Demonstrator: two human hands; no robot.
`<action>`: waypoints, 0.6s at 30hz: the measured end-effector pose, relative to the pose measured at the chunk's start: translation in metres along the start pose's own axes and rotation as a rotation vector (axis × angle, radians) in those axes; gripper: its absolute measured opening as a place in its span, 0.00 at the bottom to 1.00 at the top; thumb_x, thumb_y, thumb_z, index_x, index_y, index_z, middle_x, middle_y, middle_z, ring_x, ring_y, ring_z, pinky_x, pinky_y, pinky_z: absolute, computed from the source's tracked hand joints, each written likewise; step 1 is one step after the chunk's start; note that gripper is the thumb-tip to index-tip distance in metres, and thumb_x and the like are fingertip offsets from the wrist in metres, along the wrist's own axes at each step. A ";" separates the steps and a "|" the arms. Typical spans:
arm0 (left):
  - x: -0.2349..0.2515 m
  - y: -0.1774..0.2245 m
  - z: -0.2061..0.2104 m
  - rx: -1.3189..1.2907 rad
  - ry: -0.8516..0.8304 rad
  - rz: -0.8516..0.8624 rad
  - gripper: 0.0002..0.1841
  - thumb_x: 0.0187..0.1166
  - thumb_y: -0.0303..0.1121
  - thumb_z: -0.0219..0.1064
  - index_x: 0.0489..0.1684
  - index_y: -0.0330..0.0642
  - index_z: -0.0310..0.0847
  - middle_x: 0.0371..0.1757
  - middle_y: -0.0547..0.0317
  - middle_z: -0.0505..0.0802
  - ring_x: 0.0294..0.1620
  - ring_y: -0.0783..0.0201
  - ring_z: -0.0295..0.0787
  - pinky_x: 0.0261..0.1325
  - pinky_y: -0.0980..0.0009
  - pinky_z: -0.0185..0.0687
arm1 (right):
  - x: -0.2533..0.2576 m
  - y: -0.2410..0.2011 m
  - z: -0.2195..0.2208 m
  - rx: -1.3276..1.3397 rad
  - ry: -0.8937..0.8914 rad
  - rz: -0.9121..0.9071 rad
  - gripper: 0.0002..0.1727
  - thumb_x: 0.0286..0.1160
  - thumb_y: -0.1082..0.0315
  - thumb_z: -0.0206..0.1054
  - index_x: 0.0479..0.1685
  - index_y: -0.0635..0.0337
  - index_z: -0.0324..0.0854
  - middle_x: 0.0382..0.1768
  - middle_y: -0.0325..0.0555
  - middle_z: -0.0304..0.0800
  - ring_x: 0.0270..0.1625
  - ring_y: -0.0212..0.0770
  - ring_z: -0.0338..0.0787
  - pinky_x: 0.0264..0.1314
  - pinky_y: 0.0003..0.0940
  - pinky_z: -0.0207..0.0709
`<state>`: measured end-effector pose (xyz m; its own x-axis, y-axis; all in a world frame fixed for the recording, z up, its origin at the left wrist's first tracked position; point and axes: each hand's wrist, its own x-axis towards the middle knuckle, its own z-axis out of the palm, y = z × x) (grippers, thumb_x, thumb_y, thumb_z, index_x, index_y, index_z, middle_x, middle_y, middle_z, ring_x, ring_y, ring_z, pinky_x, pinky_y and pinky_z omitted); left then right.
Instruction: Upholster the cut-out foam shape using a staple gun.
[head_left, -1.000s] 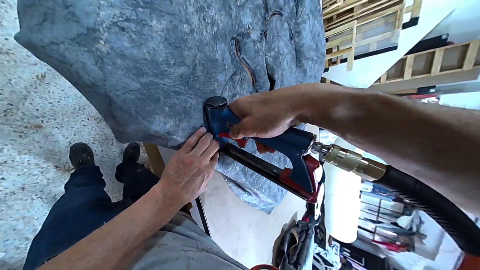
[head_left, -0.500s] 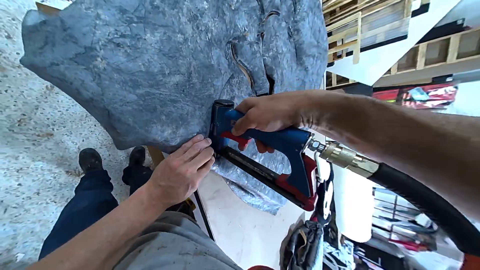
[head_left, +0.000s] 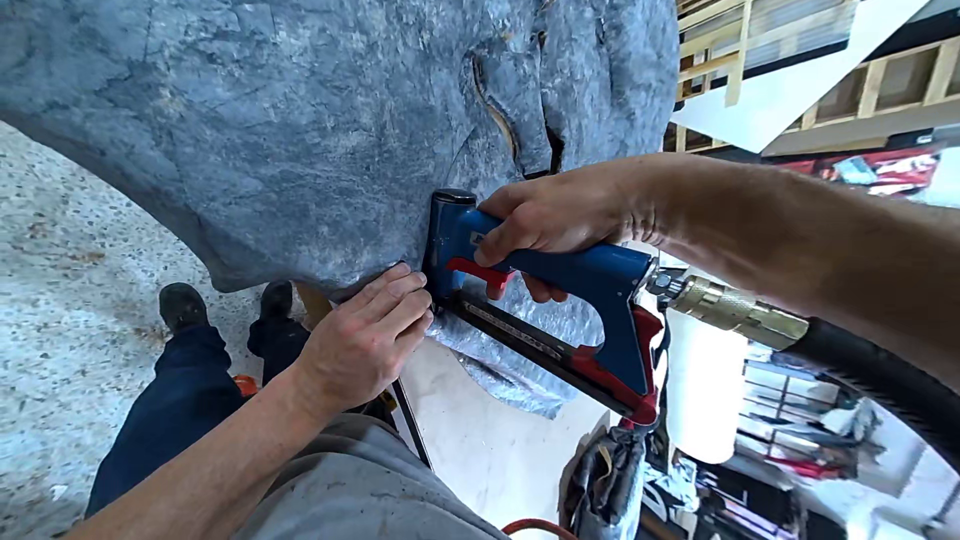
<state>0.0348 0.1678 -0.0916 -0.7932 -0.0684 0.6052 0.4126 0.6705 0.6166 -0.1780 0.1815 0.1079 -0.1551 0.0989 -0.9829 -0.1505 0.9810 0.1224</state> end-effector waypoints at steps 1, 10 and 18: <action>0.000 0.000 0.001 -0.002 0.003 0.000 0.10 0.80 0.29 0.65 0.48 0.37 0.93 0.58 0.49 0.94 0.76 0.47 0.82 0.87 0.53 0.69 | 0.000 0.000 0.000 0.000 -0.001 -0.001 0.09 0.89 0.69 0.55 0.57 0.63 0.73 0.37 0.58 0.92 0.17 0.46 0.88 0.19 0.36 0.85; -0.002 -0.003 0.000 -0.035 0.023 0.031 0.09 0.79 0.28 0.66 0.45 0.37 0.93 0.57 0.47 0.94 0.75 0.45 0.83 0.86 0.51 0.71 | 0.000 0.011 0.002 0.148 0.050 0.022 0.10 0.88 0.66 0.54 0.56 0.63 0.73 0.32 0.58 0.90 0.17 0.44 0.87 0.18 0.35 0.83; -0.005 -0.002 0.001 -0.051 0.016 0.023 0.08 0.77 0.25 0.67 0.45 0.39 0.93 0.55 0.48 0.93 0.76 0.47 0.82 0.86 0.51 0.70 | 0.005 0.056 0.000 0.512 0.000 0.051 0.14 0.92 0.62 0.48 0.55 0.62 0.75 0.37 0.57 0.94 0.18 0.44 0.89 0.15 0.34 0.83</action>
<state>0.0368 0.1675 -0.0965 -0.7761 -0.0656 0.6272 0.4531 0.6337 0.6270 -0.1874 0.2369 0.1094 -0.1501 0.1491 -0.9774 0.3543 0.9310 0.0876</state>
